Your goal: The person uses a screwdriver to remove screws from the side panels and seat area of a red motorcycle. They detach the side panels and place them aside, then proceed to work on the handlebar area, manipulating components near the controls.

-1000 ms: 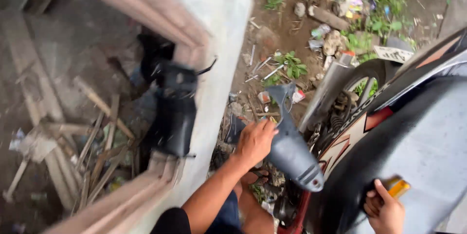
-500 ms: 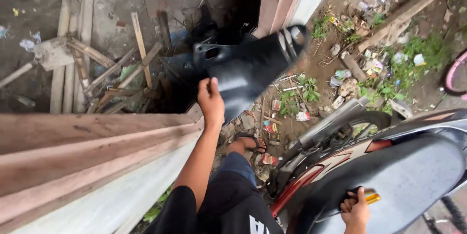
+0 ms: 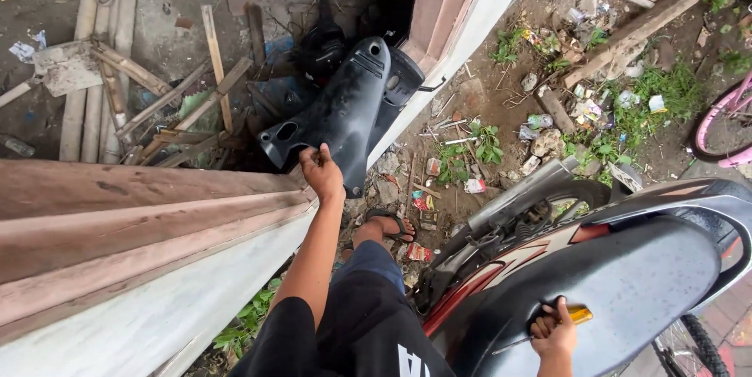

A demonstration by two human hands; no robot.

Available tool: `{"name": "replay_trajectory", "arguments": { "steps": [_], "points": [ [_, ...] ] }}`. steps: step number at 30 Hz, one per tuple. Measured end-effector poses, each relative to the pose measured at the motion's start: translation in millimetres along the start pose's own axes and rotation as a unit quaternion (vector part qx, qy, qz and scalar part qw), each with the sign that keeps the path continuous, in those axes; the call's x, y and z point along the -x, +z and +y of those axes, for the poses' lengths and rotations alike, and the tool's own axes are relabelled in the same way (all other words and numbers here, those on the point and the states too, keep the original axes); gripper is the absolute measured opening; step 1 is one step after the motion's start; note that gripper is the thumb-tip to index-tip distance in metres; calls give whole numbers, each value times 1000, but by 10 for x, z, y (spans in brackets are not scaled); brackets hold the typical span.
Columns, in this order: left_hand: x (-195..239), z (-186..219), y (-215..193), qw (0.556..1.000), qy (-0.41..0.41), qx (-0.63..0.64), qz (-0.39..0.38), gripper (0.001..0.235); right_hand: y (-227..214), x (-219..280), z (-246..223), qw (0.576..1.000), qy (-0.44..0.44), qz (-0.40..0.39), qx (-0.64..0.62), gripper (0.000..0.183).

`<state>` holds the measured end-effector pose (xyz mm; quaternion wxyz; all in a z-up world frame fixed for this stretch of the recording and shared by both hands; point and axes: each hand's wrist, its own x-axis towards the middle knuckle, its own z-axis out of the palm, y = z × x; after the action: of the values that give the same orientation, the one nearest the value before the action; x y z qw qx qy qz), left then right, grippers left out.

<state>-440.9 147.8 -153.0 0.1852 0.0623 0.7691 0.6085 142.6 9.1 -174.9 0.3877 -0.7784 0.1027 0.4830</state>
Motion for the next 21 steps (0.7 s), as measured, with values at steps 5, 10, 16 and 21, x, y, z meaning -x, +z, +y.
{"name": "replay_trajectory", "arguments": {
  "steps": [5,10,16,21],
  "points": [
    [-148,-284,52,996,32,-85,-1,13,15,86,-18,1000,10,10,-5,48],
    [-290,-533,94,996,-64,-60,11,9,-21,7,14,1000,0,-15,-5,49],
    [-505,-920,84,991,-122,-37,34,14,-11,23,13,1000,-8,-8,0,49],
    [-457,-726,-2,982,-147,-110,37,18,17,60,2,1000,-5,-2,3,49]
  ]
}}
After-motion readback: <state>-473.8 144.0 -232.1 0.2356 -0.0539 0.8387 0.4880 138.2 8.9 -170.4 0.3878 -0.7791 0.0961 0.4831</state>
